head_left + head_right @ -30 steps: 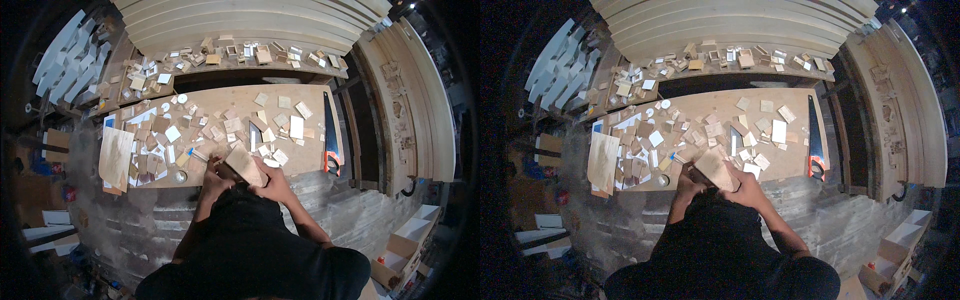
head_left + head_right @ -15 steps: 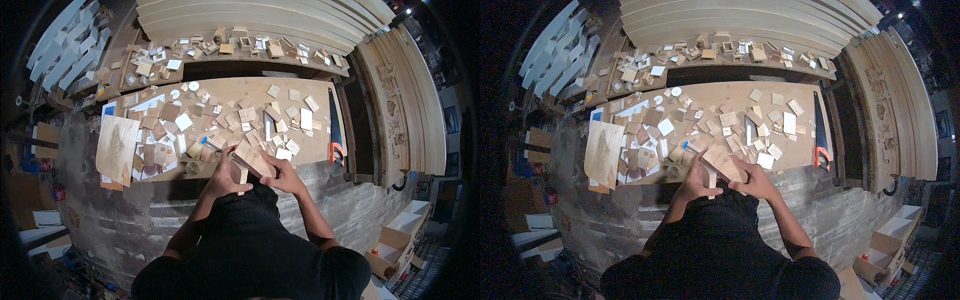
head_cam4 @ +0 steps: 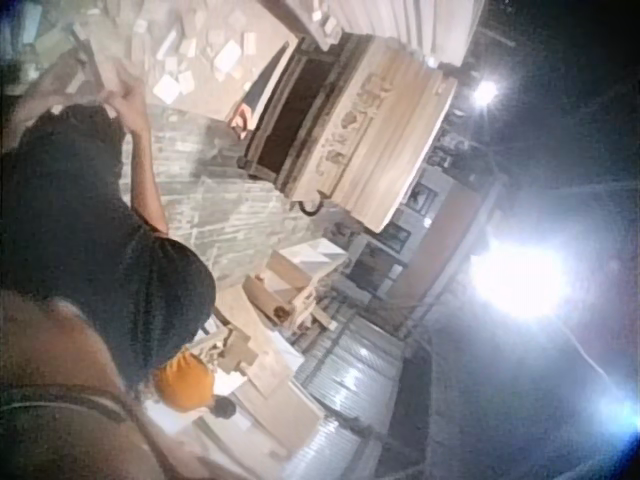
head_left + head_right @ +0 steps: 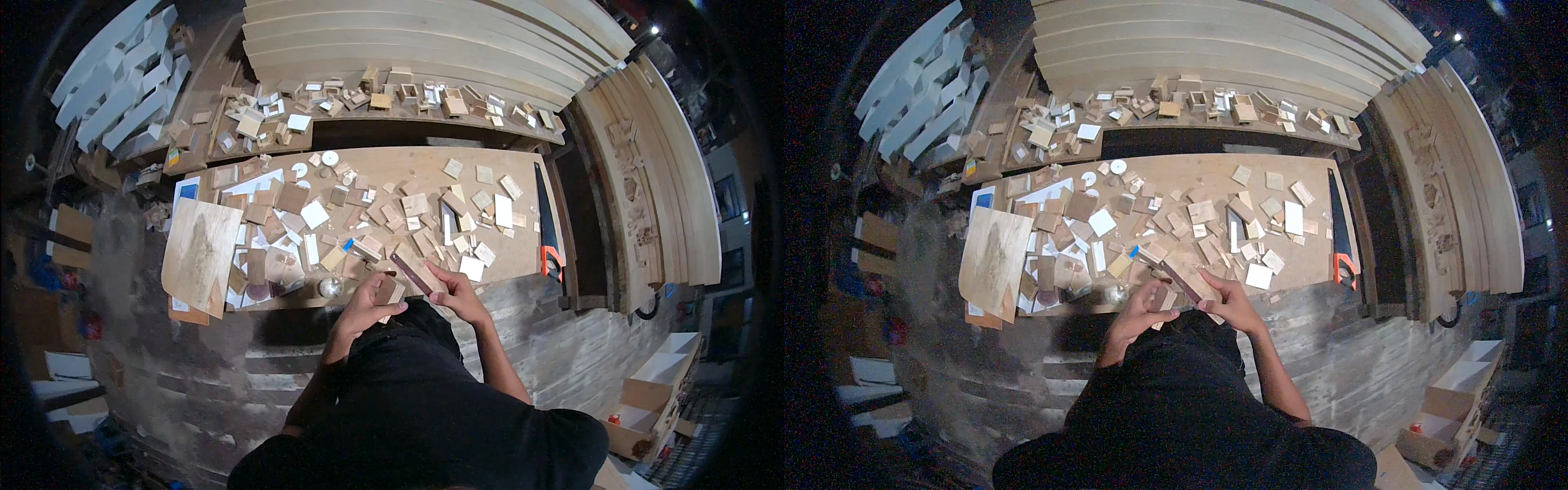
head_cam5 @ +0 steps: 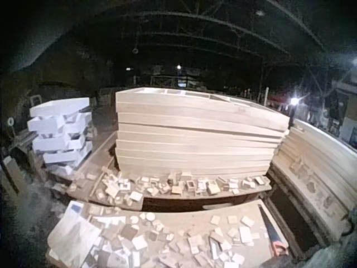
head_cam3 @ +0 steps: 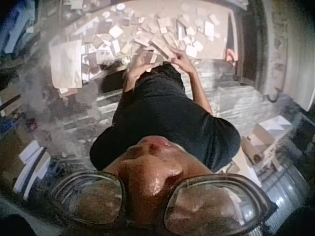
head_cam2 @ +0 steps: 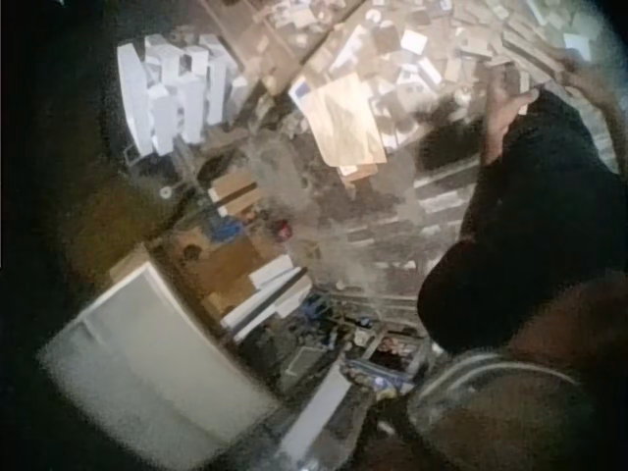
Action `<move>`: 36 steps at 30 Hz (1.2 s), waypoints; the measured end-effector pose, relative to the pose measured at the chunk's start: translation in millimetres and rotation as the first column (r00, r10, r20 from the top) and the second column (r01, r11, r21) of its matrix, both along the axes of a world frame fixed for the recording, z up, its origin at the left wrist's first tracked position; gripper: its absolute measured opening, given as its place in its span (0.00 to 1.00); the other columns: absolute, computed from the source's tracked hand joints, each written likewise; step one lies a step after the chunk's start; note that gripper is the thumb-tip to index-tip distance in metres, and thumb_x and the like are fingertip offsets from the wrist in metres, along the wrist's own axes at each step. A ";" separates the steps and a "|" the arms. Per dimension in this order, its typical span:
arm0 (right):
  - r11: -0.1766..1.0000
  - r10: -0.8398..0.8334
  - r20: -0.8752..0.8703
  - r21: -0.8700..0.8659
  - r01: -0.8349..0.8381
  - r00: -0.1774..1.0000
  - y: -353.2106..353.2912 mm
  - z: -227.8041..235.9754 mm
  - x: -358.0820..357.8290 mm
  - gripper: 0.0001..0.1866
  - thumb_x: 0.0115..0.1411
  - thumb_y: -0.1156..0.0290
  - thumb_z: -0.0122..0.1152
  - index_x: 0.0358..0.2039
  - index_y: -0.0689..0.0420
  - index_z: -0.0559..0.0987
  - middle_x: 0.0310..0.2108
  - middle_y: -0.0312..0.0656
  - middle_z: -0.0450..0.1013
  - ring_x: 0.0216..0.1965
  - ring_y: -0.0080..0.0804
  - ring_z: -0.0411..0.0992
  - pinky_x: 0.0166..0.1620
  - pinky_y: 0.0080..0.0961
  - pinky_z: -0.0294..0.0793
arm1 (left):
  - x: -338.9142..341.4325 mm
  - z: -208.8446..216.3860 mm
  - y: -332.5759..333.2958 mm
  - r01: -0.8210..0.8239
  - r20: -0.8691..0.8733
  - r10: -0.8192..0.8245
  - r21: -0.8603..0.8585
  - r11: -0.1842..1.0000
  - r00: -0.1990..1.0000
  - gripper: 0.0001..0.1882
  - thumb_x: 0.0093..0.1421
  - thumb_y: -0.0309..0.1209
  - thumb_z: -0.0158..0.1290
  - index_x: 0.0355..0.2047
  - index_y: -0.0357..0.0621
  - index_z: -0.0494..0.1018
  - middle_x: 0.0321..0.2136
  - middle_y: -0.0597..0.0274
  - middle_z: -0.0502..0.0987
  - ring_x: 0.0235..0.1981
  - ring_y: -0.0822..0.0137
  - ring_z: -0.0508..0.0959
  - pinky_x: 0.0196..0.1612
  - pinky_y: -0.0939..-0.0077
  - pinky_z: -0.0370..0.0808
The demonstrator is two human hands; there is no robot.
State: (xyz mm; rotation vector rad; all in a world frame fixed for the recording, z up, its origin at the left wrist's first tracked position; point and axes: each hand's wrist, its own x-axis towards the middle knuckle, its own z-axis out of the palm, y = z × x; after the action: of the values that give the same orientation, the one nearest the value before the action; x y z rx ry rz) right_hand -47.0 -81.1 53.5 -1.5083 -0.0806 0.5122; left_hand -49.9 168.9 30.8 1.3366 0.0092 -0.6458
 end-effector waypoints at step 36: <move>0.986 0.094 0.018 -0.143 -0.091 0.995 -53.8 -29.0 8.0 0.35 0.55 0.60 0.65 0.63 0.56 0.72 0.34 0.35 0.77 0.28 0.14 0.68 0.28 0.14 0.68 | 18.1 2.9 -21.1 -0.030 -0.032 0.018 -0.440 0.898 0.999 0.21 0.57 0.31 0.63 0.47 0.29 0.74 0.38 0.55 0.79 0.38 0.67 0.81 0.44 0.73 0.77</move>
State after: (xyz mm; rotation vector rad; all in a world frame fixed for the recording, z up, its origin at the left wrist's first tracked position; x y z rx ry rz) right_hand -39.0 -134.9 24.5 -1.6562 -0.1366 0.5834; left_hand -31.8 147.8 33.7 0.8868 -0.0944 -0.6010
